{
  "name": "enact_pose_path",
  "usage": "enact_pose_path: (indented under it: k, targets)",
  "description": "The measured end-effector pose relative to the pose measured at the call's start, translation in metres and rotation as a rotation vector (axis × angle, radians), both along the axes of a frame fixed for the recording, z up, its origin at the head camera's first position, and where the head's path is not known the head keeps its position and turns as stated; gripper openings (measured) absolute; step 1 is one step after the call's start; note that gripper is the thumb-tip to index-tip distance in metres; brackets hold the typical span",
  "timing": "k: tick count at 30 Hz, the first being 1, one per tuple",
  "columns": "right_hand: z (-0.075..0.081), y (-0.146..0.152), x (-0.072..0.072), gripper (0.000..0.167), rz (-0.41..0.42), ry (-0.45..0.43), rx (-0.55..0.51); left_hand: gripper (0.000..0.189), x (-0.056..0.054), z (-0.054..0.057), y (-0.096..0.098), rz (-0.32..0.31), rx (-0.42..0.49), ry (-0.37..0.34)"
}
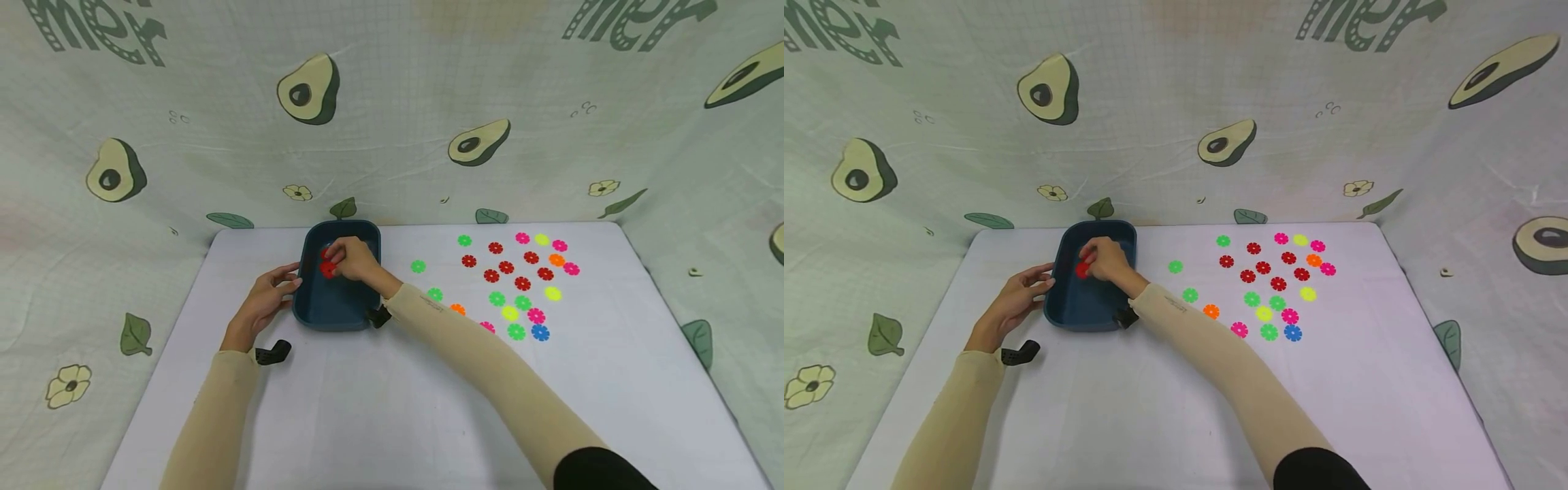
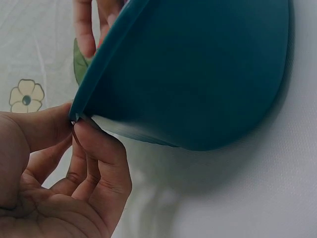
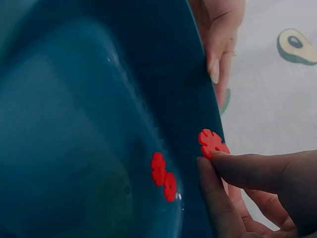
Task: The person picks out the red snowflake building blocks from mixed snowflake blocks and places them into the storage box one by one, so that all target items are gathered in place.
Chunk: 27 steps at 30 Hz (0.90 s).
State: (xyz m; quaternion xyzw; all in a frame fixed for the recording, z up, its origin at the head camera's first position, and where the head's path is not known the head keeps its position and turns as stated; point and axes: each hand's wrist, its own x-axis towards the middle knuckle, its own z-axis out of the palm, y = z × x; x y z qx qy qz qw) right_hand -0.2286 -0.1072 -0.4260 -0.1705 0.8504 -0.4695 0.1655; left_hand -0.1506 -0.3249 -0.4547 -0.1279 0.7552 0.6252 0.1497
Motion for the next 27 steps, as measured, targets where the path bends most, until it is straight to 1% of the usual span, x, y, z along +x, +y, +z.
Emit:
enact_pose_path:
  k: [4,10,17,24,27]
  targets:
    - [-0.002,-0.007,-0.003,0.036,0.005,-0.018,0.024,0.058,0.0,-0.001,-0.001,0.0,-0.002,-0.004]
    - [-0.002,-0.013,-0.006,0.036,0.036,-0.032,0.079,0.059,0.001,-0.001,-0.001,0.007,-0.001,-0.005]
    - [-0.009,-0.018,-0.011,0.034,0.07,-0.043,0.126,0.058,0.002,0.001,0.0,0.005,-0.005,-0.001]
    - [-0.016,-0.022,-0.014,0.026,0.075,-0.119,0.139,0.058,0.002,0.003,0.001,0.001,0.002,0.0]
    - [-0.018,-0.024,-0.015,0.024,0.084,-0.122,0.154,0.058,0.002,0.003,0.0,0.006,0.006,0.001]
